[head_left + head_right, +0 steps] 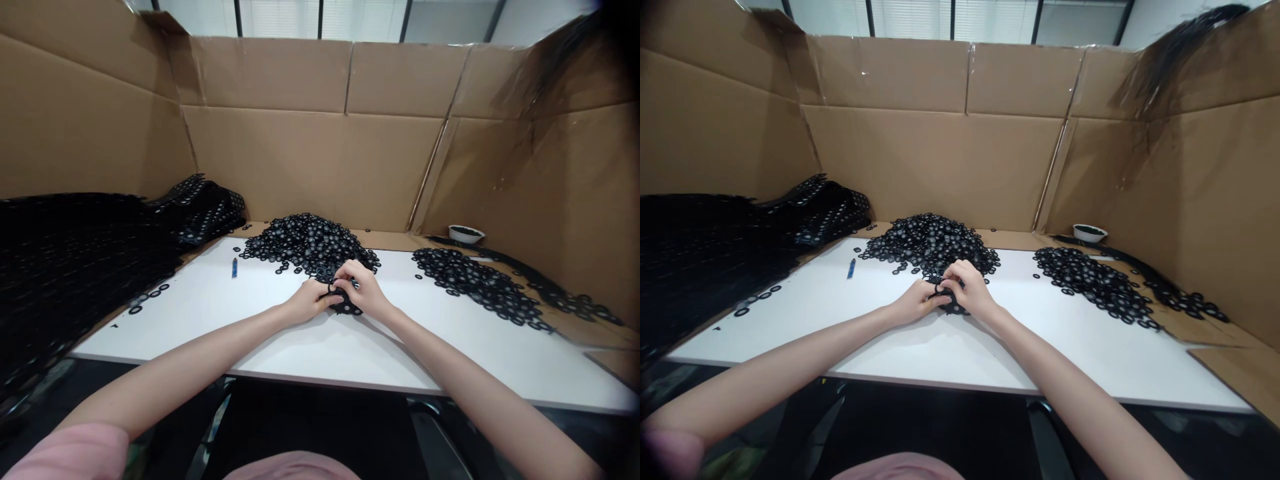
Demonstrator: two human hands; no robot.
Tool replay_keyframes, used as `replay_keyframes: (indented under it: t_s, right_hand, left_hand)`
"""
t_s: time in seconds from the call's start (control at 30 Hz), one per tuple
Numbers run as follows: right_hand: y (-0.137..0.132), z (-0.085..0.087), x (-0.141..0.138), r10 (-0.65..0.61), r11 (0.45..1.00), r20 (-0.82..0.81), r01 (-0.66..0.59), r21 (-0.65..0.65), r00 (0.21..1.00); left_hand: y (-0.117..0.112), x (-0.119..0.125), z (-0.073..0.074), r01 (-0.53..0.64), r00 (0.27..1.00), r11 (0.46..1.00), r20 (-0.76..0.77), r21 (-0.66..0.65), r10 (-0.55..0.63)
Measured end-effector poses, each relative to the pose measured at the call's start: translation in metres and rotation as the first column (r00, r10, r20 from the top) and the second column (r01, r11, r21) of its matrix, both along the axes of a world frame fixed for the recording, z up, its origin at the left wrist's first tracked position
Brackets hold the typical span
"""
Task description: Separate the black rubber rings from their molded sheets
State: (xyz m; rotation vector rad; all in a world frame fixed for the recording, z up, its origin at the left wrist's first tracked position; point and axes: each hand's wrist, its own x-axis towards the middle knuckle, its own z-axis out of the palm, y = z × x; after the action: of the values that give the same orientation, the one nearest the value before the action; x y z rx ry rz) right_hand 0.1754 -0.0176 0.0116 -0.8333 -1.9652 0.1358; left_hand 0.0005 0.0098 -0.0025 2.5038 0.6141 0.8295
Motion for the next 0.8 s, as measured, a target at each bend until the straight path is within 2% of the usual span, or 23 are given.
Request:
replay_keyframes:
  t_s: [0.57, 0.8]
  right_hand:
    - [0.011, -0.002, 0.006, -0.073, 0.992, -0.195, 0.051, -0.115, 0.978]
    - [0.013, -0.001, 0.008, -0.084, 0.988, -0.244, 0.050, -0.143, 0.966]
  left_hand:
    - [0.000, 0.001, 0.003, -0.007, 1.000, 0.992, -0.017, -0.126, 0.005]
    - [-0.001, 0.002, 0.004, -0.014, 1.000, 0.993, -0.005, -0.117, 0.014]
